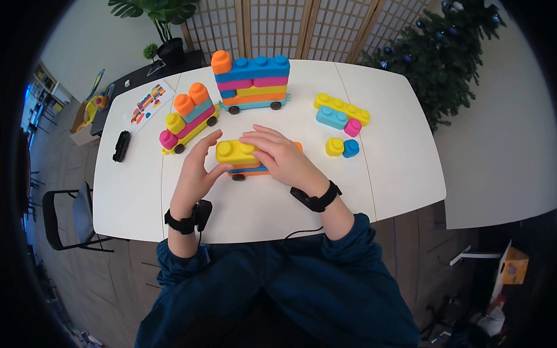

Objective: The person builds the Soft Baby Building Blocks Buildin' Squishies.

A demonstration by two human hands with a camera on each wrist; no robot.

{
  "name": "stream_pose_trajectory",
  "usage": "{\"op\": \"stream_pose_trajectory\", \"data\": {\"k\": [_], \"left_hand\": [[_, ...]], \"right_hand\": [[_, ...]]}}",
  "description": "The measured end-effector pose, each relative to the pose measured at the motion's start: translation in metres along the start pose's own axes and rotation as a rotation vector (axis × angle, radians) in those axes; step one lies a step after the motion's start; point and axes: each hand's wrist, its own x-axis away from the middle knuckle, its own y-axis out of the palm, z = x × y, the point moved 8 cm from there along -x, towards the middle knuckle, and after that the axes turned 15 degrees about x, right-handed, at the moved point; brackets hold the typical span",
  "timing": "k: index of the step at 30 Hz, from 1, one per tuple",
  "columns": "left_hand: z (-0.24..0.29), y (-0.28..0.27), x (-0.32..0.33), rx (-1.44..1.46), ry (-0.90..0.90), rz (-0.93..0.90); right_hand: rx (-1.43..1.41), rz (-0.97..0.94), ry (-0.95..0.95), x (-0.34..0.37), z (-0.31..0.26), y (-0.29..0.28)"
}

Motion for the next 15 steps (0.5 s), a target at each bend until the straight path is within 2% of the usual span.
{"op": "stream_pose_trajectory", "data": {"k": [3, 5, 7, 8, 10, 11, 13, 15], "left_hand": [[0.003, 0.003, -0.003, -0.001, 0.046, -0.044], [-0.007, 0.007, -0.003, -0.011, 0.029, -0.103], [-0.01, 0.006, -0.003, -0.004, 0.014, -0.106], [-0.012, 0.006, -0.003, 0.001, 0.0, -0.109], [-0.003, 0.004, -0.003, 0.026, 0.007, -0.07], [0.001, 0.003, -0.004, 0.049, 0.009, -0.032], [0.004, 0.008, -0.007, 0.075, 0.04, -0.032], [0.005, 0.01, -0.008, 0.1, 0.066, -0.035]], "right_hand": [[-0.034, 0.064, 0.015, 0.007, 0.01, -0.023], [0.105, 0.214, 0.166, 0.019, 0.037, -0.053], [0.267, 0.19, 0.299, 0.035, 0.069, -0.073], [0.268, 0.19, 0.3, 0.046, 0.083, -0.079], [0.4, 0.088, 0.535, 0.074, 0.126, -0.082], [0.403, 0.088, 0.534, 0.082, 0.131, -0.084], [0.696, -0.077, 0.619, 0.101, 0.144, -0.079], [0.67, -0.11, 0.651, 0.11, 0.156, -0.072]]}}
